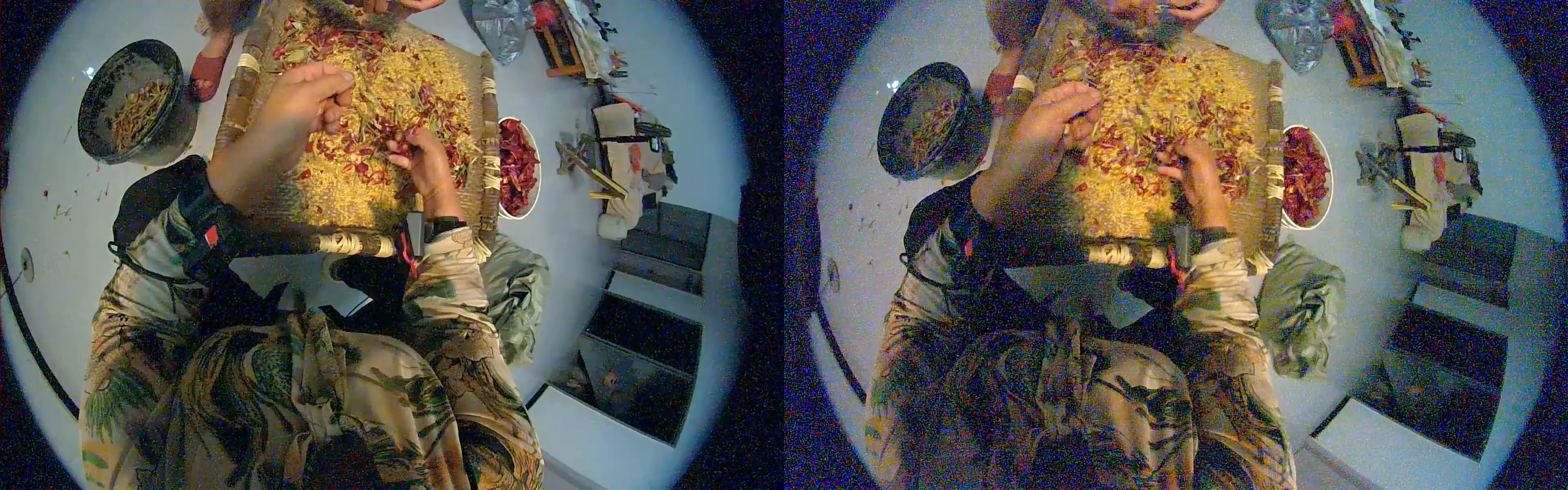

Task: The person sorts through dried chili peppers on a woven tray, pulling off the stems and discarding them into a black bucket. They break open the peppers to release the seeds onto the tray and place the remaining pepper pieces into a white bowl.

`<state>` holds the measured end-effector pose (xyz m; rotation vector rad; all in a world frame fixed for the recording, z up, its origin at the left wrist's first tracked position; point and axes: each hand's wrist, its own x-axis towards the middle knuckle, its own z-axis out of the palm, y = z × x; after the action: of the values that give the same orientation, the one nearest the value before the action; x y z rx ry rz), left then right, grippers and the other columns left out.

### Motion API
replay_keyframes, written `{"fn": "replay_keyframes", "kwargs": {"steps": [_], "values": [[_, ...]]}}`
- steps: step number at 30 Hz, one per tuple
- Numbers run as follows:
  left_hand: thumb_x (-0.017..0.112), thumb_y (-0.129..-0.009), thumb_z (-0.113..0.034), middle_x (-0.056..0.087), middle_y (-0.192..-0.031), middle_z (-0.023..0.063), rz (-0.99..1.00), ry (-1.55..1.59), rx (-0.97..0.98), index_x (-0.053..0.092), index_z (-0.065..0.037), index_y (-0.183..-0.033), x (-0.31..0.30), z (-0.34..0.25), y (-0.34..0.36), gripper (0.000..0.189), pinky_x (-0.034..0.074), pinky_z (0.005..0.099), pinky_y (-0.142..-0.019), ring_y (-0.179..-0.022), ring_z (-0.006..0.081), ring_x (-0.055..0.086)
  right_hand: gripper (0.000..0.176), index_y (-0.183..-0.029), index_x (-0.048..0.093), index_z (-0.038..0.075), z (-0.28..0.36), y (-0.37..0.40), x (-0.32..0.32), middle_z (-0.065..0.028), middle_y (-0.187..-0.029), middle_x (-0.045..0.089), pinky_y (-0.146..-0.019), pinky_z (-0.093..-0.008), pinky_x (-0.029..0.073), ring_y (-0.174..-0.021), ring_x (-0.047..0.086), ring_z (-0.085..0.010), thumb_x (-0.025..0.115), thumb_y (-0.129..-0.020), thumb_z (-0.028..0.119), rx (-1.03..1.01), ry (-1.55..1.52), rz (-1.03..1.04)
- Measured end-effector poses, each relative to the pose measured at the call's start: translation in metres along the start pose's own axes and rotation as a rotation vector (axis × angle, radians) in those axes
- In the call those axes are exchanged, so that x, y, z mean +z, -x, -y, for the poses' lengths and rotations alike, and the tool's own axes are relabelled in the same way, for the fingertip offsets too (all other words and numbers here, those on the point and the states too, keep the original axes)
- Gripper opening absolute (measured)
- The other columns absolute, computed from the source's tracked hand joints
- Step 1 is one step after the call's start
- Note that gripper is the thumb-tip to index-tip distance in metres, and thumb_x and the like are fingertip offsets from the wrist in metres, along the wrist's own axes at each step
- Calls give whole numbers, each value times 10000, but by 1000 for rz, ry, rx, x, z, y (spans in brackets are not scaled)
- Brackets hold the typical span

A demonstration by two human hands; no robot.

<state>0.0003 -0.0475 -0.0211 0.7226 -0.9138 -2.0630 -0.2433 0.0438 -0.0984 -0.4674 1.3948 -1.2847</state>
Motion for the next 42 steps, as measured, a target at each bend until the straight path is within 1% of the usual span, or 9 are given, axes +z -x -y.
{"fn": "replay_keyframes", "kwargs": {"steps": [4,9,12,18,22,29,35,38,42], "values": [[545,-869,-180,487,-625,-37,7,-31,-4,531,-70,-811,1,0,-1,126,312,188,-434,-488,43,423,137,-884,577,56,4,-36,-13,-14,-759,557,-626,-274,481,-741,597,-160,573,-773,137,-118,639,-98],[547,-868,-179,494,-628,-37,21,-35,-4,541,-68,-827,-1,1,-3,119,300,187,-418,-489,39,429,284,-923,605,41,-4,-44,8,-183,-809,619,-676,-438,453,-776,584,-381,677,-735,241,-487,1604,-101],[549,-867,-176,498,-629,-36,6,-49,2,544,-69,-832,-1,1,-3,113,292,183,-408,-481,37,424,259,-895,603,44,-11,-48,4,-116,-735,625,-615,-388,455,-671,594,-288,671,-752,249,-495,1609,-23],[548,-869,-172,507,-643,-34,21,-27,-4,545,-66,-842,-3,5,-3,110,289,173,-400,-472,31,414,161,-876,594,104,5,-18,-1,60,-735,544,-507,-220,352,-641,455,-39,651,-814,242,-131,691,23],[543,-873,-169,500,-637,-26,-12,-68,-10,540,-62,-847,2,1,0,111,285,171,-396,-472,30,410,78,-893,586,111,16,13,8,46,-748,544,-498,-193,330,-640,456,-51,593,-859,181,-45,243,76],[537,-879,-172,489,-638,-24,37,-45,0,532,-62,-855,-1,7,-1,113,281,168,-401,-478,28,405,94,-891,550,91,19,25,2,-33,-855,605,-727,-394,552,-735,599,-156,576,-864,177,63,-145,-48],[526,-885,-173,486,-634,-29,33,-44,-12,541,-55,-861,1,2,0,121,285,176,-409,-478,31,401,197,-1004,564,62,3,2,-6,-21,-841,595,-565,-269,467,-684,568,-152,591,-859,193,41,400,17],[527,-885,-172,484,-631,-35,13,-56,-12,547,-58,-860,2,1,0,119,289,179,-414,-478,30,399,255,-927,592,46,-32,-14,-15,12,-727,558,-516,-273,414,-626,520,-135,654,-812,265,-292,947,85],[528,-883,-170,485,-629,-45,27,-48,2,556,-60,-856,-1,6,-1,117,293,181,-420,-480,29,403,446,-950,617,14,-29,9,22,-195,-870,637,-711,-431,477,-812,607,-358,707,-703,374,-386,1497,-133]]}}
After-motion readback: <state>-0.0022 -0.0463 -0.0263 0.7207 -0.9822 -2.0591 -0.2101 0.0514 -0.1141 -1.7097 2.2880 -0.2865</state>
